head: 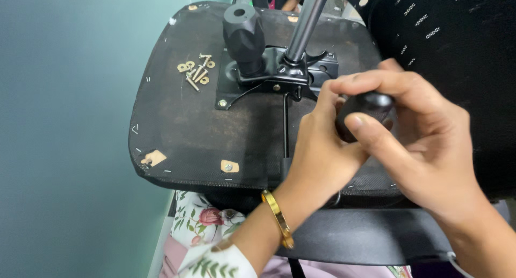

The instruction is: The person assembles a chair by inserting a screw into the underside of the seat and tightening it with a screwdriver. The person holds the seat steady with one hand while turning the screwdriver with the other.

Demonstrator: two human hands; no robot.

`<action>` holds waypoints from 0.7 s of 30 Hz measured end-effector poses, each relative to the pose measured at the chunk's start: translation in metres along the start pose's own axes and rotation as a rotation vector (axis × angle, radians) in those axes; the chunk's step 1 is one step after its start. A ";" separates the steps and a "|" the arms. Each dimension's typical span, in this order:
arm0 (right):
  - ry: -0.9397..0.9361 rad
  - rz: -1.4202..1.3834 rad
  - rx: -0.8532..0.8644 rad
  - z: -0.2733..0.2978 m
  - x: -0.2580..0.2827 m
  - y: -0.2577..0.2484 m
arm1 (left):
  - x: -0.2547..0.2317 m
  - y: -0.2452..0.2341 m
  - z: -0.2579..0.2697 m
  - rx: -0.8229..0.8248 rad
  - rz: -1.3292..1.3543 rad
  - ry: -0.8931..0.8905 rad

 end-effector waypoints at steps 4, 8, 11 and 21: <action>-0.136 0.087 -0.093 0.003 -0.001 0.007 | -0.007 -0.001 0.013 -0.091 -0.150 -0.202; -0.200 0.124 -0.100 0.006 -0.004 0.010 | -0.001 -0.002 0.010 -0.102 0.041 -0.076; -0.141 0.057 -0.049 0.001 -0.007 0.012 | 0.005 0.002 0.007 -0.057 -0.061 0.058; 0.051 -0.175 0.101 0.004 0.002 -0.007 | 0.022 0.023 -0.009 0.291 0.193 0.074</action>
Point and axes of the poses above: each hand's wrist, its own z-axis away from the middle knuckle, its own y-axis out of the palm, x = y × z, the point moved 7 cm from there along -z, towards the middle knuckle, and after that the axes turned 4 degrees about -z, right-handed, at the moved point
